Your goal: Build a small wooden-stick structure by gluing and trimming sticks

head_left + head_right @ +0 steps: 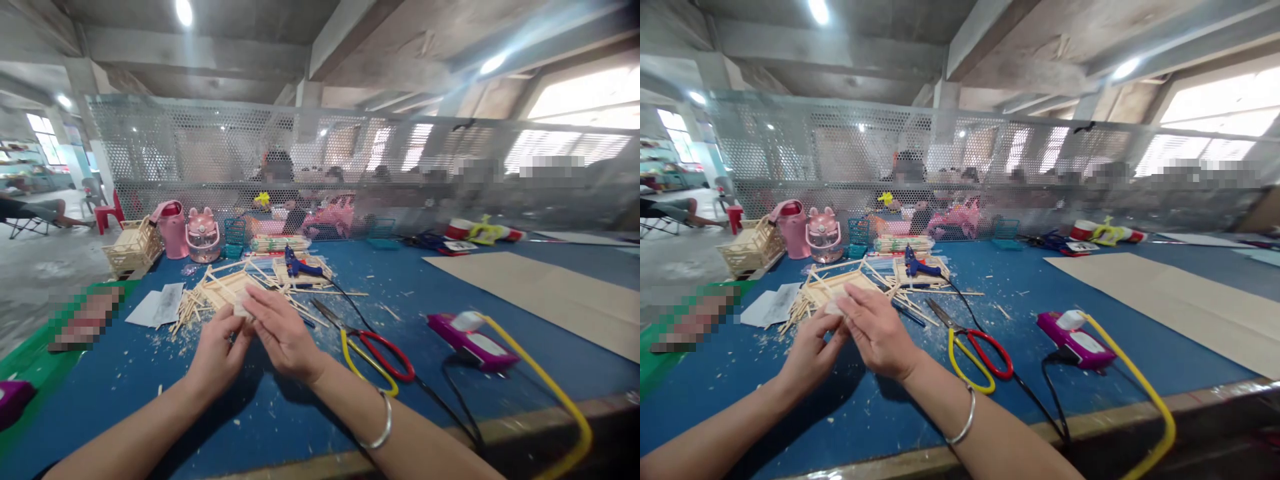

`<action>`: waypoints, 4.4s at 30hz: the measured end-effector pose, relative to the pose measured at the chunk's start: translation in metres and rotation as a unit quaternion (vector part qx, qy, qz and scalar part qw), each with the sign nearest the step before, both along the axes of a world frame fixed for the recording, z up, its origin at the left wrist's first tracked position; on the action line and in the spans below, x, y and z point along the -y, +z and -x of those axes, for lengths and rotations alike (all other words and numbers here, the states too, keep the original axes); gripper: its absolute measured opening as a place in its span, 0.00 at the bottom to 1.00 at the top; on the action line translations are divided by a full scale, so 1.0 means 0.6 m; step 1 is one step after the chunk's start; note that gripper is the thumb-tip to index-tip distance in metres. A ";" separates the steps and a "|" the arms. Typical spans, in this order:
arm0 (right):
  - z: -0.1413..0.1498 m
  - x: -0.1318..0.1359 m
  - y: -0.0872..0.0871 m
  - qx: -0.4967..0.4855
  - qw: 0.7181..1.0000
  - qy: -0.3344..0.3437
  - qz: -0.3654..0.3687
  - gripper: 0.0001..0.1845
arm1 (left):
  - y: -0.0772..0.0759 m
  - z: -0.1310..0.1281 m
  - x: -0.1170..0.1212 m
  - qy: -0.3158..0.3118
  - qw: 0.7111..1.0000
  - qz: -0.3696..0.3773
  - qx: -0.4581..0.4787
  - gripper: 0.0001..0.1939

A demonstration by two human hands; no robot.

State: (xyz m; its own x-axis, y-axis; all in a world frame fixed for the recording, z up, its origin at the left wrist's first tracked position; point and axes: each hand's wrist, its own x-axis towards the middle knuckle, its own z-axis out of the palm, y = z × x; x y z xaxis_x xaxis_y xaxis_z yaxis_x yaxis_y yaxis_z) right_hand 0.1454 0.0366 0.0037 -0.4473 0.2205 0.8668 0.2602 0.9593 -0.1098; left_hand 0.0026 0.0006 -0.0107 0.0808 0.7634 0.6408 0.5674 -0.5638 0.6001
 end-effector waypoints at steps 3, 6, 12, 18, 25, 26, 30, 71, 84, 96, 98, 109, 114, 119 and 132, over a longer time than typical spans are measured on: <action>0.006 0.002 0.002 0.018 0.999 0.017 -0.022 0.19 | -0.007 -0.003 0.001 -0.004 1.000 -0.007 -0.012 0.10; 0.003 0.000 0.001 0.015 0.999 0.028 -0.027 0.19 | -0.004 -0.005 0.004 -0.002 1.000 -0.017 -0.015 0.10; -0.006 -0.003 0.000 -0.016 1.000 0.018 -0.012 0.20 | 0.007 -0.003 0.005 0.014 1.000 -0.026 0.003 0.15; 0.002 0.004 0.002 0.002 0.999 0.041 -0.025 0.21 | -0.008 -0.007 0.005 -0.005 1.000 -0.015 0.003 0.11; -0.009 -0.003 -0.004 0.006 0.999 0.033 -0.028 0.22 | 0.003 -0.007 0.008 -0.012 0.999 -0.009 0.037 0.12; -0.009 -0.002 -0.004 0.004 0.999 0.031 -0.027 0.22 | 0.003 -0.006 0.007 -0.013 0.999 -0.007 0.040 0.12; 0.001 0.002 0.001 0.004 0.999 0.039 -0.035 0.22 | -0.005 -0.005 0.005 -0.011 1.000 -0.003 0.014 0.10; -0.009 -0.013 -0.003 0.011 1.000 0.004 0.025 0.18 | 0.006 -0.006 0.008 0.013 1.000 0.019 0.005 0.16; -0.002 -0.008 -0.004 -0.003 0.999 0.044 -0.004 0.18 | 0.006 -0.008 0.012 -0.001 1.000 0.002 0.014 0.14; -0.003 -0.007 -0.001 0.013 0.999 0.018 -0.034 0.18 | 0.002 -0.008 0.009 0.008 1.000 0.010 0.014 0.14; -0.001 -0.007 -0.002 0.019 0.998 0.030 -0.044 0.18 | 0.000 -0.008 0.008 -0.002 1.000 0.004 0.020 0.11; 0.001 -0.004 0.000 0.006 0.999 0.032 -0.029 0.18 | 0.001 -0.009 0.009 0.001 1.000 0.018 0.026 0.13; 0.002 -0.002 0.000 0.007 0.999 0.039 -0.033 0.17 | -0.001 -0.008 0.007 0.006 1.000 0.010 0.025 0.13; 0.001 0.001 -0.001 0.023 0.998 0.036 -0.047 0.19 | -0.003 -0.008 0.008 0.003 1.000 0.006 0.029 0.11; -0.029 -0.021 0.011 -0.141 0.986 -0.050 0.070 0.19 | 0.006 0.003 -0.005 -0.007 0.988 0.084 0.129 0.16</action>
